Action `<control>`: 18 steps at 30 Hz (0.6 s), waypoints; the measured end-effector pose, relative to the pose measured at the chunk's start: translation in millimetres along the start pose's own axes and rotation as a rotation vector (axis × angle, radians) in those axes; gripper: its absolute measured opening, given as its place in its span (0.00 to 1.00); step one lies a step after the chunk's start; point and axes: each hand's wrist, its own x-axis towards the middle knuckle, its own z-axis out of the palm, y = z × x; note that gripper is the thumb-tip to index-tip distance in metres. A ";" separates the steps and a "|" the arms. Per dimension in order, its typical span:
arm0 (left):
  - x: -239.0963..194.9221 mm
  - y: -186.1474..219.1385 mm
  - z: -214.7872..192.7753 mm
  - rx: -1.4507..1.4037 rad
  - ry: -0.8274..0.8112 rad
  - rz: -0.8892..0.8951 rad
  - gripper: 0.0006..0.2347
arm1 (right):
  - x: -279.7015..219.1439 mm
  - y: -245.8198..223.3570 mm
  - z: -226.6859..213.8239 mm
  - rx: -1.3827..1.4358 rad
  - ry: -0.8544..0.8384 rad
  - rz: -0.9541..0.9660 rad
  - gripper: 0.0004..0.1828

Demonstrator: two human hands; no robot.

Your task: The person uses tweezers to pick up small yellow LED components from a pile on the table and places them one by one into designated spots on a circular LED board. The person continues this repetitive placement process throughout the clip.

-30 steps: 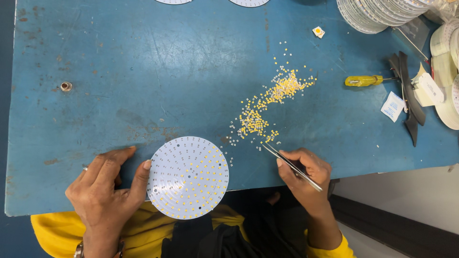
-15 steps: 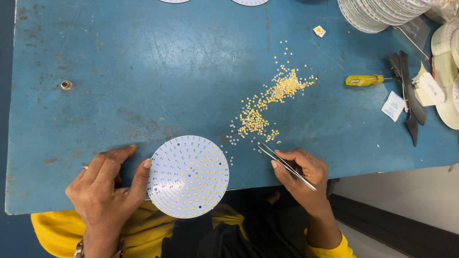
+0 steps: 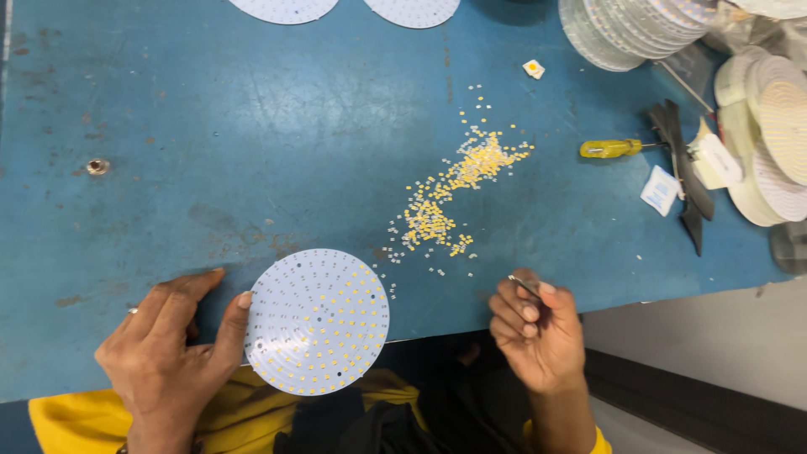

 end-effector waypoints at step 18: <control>2.6 2.8 -5.9 -0.058 0.065 0.110 0.10 | -18.2 88.3 29.2 -1.854 -0.436 -0.962 0.06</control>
